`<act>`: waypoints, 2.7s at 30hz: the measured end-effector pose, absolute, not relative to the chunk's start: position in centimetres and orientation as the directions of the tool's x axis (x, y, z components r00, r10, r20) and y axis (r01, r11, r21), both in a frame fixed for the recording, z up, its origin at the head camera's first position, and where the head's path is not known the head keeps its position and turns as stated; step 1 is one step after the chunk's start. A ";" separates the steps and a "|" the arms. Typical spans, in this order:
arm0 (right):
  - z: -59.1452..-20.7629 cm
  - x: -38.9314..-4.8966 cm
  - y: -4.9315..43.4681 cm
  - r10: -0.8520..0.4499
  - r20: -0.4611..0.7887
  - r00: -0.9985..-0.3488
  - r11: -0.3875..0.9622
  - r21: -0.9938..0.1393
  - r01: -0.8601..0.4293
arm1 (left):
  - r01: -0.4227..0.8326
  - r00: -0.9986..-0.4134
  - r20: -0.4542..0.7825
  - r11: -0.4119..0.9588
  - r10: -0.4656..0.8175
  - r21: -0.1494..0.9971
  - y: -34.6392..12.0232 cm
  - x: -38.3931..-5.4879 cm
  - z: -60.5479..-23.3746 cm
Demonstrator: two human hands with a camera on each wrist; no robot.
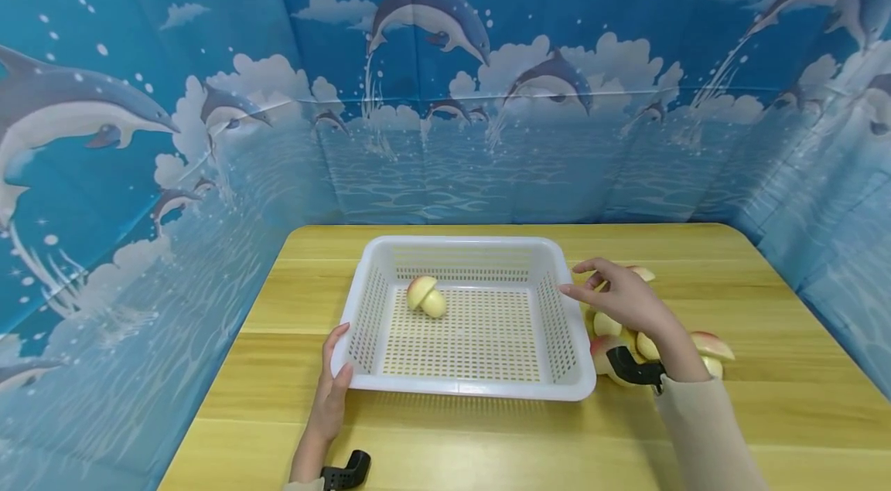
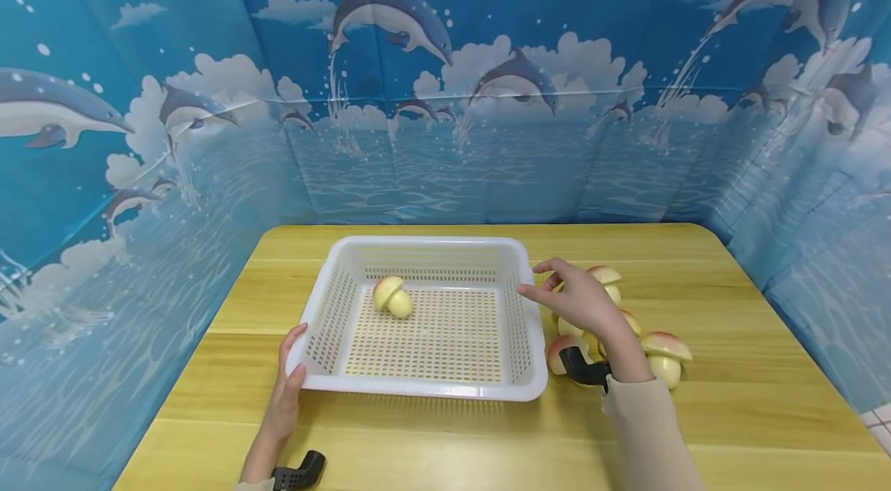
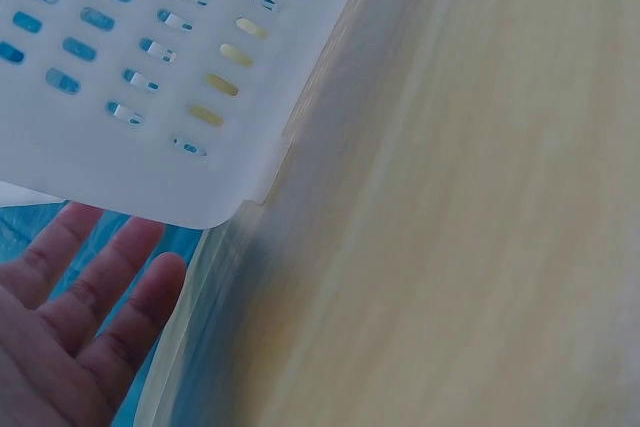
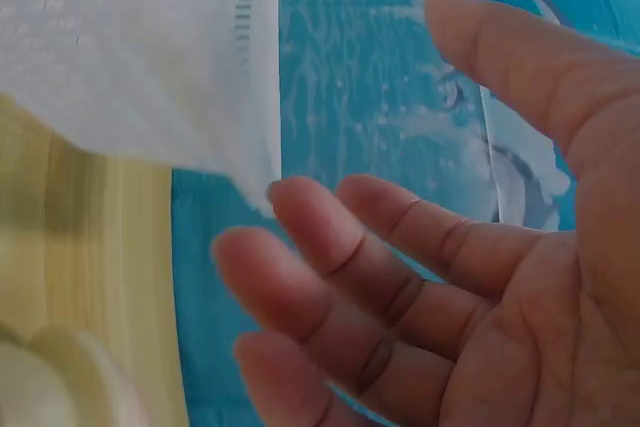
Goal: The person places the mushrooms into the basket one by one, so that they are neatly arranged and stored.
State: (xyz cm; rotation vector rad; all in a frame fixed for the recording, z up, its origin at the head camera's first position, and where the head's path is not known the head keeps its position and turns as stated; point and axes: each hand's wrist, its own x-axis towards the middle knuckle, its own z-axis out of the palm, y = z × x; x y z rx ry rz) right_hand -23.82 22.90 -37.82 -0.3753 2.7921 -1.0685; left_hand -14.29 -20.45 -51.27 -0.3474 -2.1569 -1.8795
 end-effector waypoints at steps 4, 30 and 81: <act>-38.4 -23.0 24.0 -0.251 -0.043 -0.967 0.734 -0.659 -0.162 | 0.346 -0.937 0.348 0.142 0.012 0.927 -20.6 -14.3 -51.3; -41.3 -19.2 28.0 -0.137 -0.193 -0.972 0.793 -0.609 0.009 | 0.326 -0.945 0.326 0.115 0.016 0.938 -20.4 -14.2 -51.1; -46.7 -17.8 27.9 -0.093 -0.171 -0.981 0.792 -0.609 0.032 | 0.339 -0.940 0.339 0.130 0.019 0.932 -20.4 -14.2 -51.2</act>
